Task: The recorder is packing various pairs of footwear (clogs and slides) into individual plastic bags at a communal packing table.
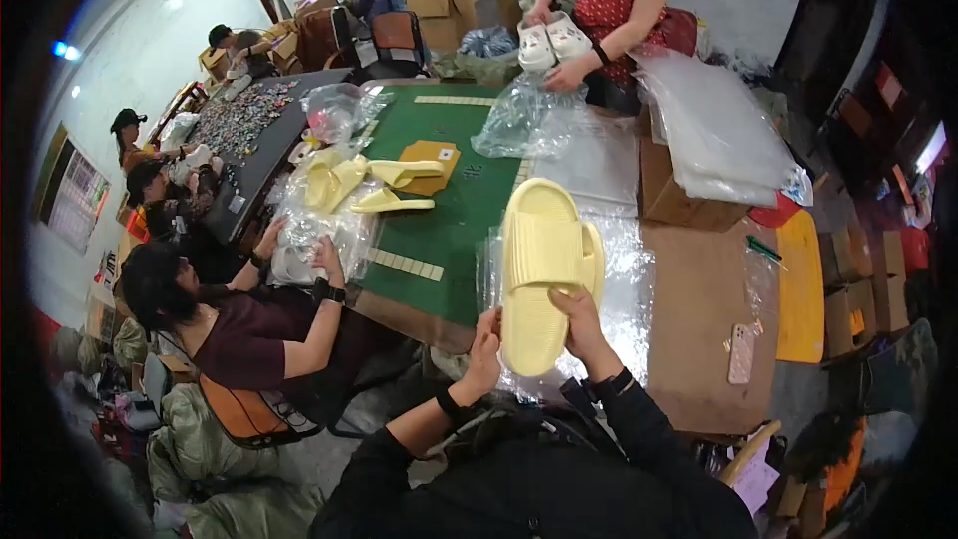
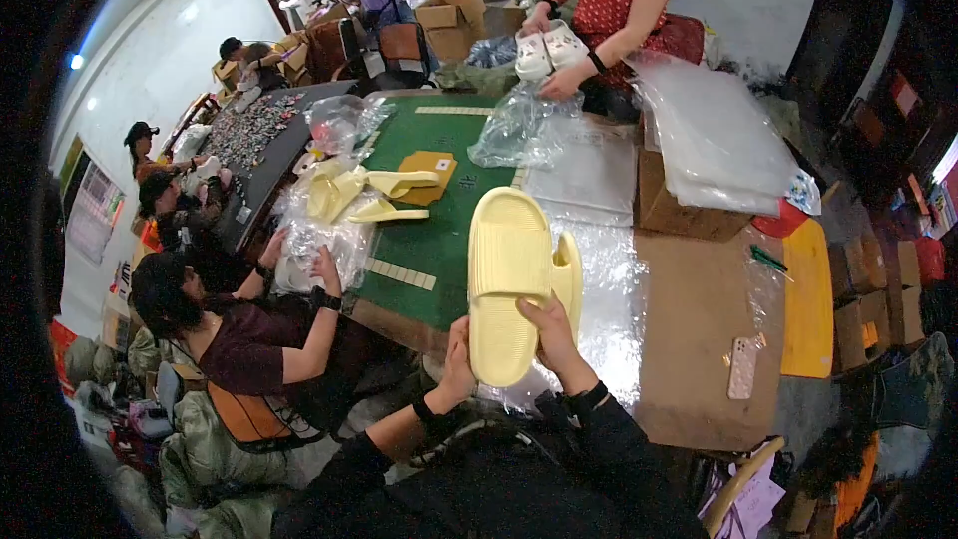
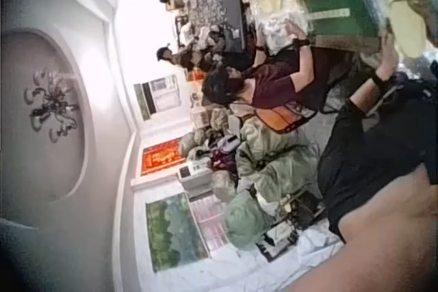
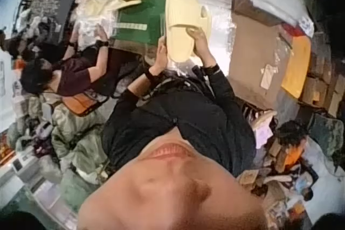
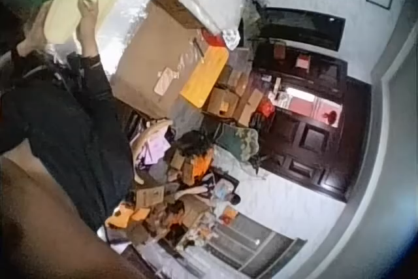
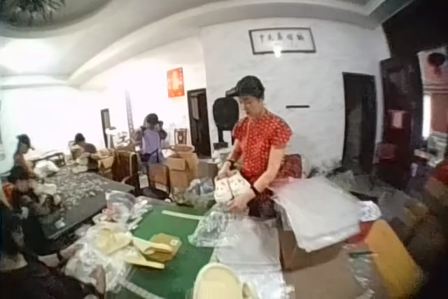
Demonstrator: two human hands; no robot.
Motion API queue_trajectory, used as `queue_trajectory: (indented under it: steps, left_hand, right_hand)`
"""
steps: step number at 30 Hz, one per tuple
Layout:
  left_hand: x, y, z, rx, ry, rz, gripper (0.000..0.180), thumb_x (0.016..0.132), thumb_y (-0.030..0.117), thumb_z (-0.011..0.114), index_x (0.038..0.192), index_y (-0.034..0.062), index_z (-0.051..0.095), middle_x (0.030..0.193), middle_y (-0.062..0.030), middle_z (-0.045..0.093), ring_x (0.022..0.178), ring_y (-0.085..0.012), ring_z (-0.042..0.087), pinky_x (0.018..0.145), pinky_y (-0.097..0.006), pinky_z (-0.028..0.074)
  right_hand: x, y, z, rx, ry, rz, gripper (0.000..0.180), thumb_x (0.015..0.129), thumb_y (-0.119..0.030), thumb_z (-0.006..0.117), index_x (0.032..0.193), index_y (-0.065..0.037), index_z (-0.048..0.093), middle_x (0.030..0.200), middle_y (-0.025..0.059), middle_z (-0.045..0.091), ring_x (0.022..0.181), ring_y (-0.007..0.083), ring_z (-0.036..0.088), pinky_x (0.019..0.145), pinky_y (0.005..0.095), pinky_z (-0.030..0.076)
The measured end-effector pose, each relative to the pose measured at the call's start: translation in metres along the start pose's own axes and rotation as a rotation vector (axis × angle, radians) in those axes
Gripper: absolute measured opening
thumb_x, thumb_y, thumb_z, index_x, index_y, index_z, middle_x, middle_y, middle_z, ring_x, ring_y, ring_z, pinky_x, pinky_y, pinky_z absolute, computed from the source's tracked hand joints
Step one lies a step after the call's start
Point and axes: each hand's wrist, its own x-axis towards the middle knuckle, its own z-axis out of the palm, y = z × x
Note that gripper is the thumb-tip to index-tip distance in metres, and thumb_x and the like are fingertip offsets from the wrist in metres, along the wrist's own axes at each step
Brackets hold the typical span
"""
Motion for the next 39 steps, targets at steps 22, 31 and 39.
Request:
queue_trajectory:
  steps: [22,31,39]
  left_hand:
    - [-0.072,-0.128,-0.003,1.522,-0.956,-0.095,0.063,0.078,0.023,0.056,0.137,0.0280,0.033,0.141,-0.0232,0.022,0.128,-0.0434,0.022,0.098,-0.058,0.021]
    - [-0.070,-0.126,0.001,1.535,-0.975,-0.198,0.060,0.079,0.023,0.056,0.136,0.0267,0.036,0.142,-0.0231,0.019,0.130,-0.0439,0.018,0.100,-0.060,0.020]
    - [-0.069,-0.132,0.001,1.608,-1.000,-0.149,0.059,0.078,0.025,0.055,0.135,0.0250,0.037,0.140,-0.0250,0.022,0.128,-0.0463,0.020,0.098,-0.061,0.023]
  right_hand:
    - [-0.042,0.019,-0.236,0.006,0.606,0.304,0.049,0.092,-0.043,0.043,0.120,-0.004,0.049,0.104,0.0095,0.060,0.084,0.0192,0.060,0.071,0.0316,0.050]
    - [-0.038,0.014,-0.231,0.372,0.040,0.302,0.059,0.088,-0.040,0.044,0.132,-0.002,0.034,0.070,0.0018,0.041,0.051,0.0076,0.035,0.044,0.0179,0.032]
    - [0.001,0.053,-0.177,0.720,0.511,0.083,0.025,0.092,-0.014,0.045,0.114,-0.004,0.051,0.079,0.0027,0.056,0.053,0.0085,0.046,0.047,0.0203,0.042]
